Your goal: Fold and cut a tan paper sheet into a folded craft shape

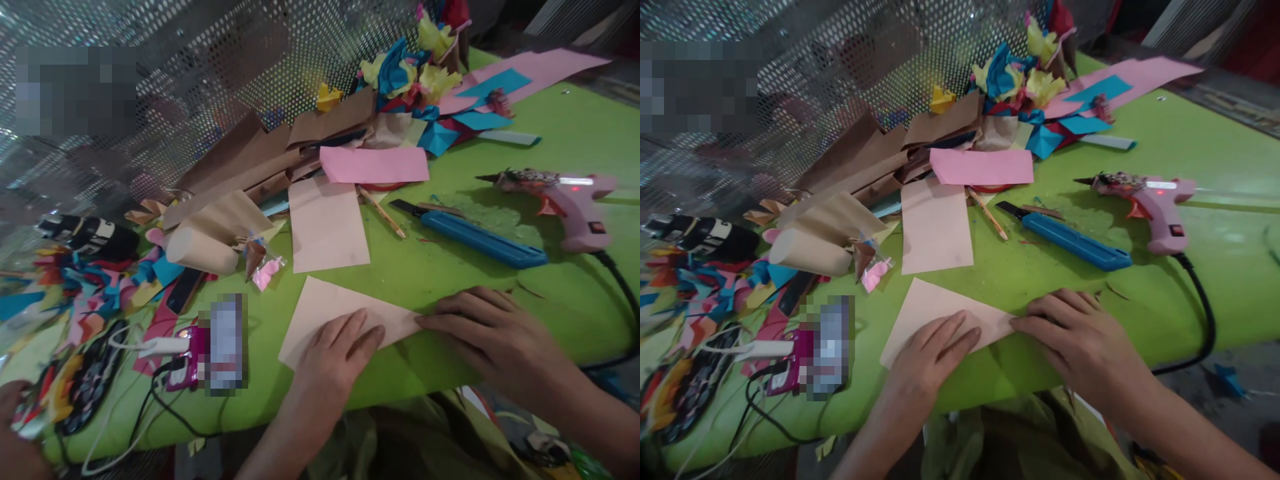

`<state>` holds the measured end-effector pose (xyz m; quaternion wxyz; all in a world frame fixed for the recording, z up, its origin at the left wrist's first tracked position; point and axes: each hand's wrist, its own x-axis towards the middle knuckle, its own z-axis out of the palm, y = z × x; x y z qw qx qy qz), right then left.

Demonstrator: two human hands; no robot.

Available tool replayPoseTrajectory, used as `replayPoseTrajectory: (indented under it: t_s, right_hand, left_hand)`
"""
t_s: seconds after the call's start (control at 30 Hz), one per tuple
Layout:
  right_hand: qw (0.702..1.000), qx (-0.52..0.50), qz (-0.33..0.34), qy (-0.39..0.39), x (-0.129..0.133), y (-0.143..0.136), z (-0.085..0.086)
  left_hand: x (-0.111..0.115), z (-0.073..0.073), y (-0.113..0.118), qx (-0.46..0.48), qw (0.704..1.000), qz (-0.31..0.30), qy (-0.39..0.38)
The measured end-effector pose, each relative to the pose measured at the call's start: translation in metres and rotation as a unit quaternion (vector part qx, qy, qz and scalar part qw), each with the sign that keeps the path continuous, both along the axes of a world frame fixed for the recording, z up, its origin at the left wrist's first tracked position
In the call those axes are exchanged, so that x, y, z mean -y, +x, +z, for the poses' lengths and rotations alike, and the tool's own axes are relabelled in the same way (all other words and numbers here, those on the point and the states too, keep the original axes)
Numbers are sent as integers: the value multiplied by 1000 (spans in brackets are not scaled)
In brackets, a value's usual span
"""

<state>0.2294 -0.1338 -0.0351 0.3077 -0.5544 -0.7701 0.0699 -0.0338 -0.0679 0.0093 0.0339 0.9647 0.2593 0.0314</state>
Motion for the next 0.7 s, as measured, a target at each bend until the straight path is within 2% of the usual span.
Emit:
replayPoseTrajectory:
  t_s: [0.13,0.37,0.7]
  right_hand:
    - [1000,13,11,8,4,3,1]
    - [998,52,2,20,15,3,-6]
    - [999,46,-18,14,26,6,-11]
  left_hand:
    - [6,1,7,-19,999,10,-27]
    - [32,-14,22,-13,997,43,64]
    - [35,-21,27,-8,994,63,93]
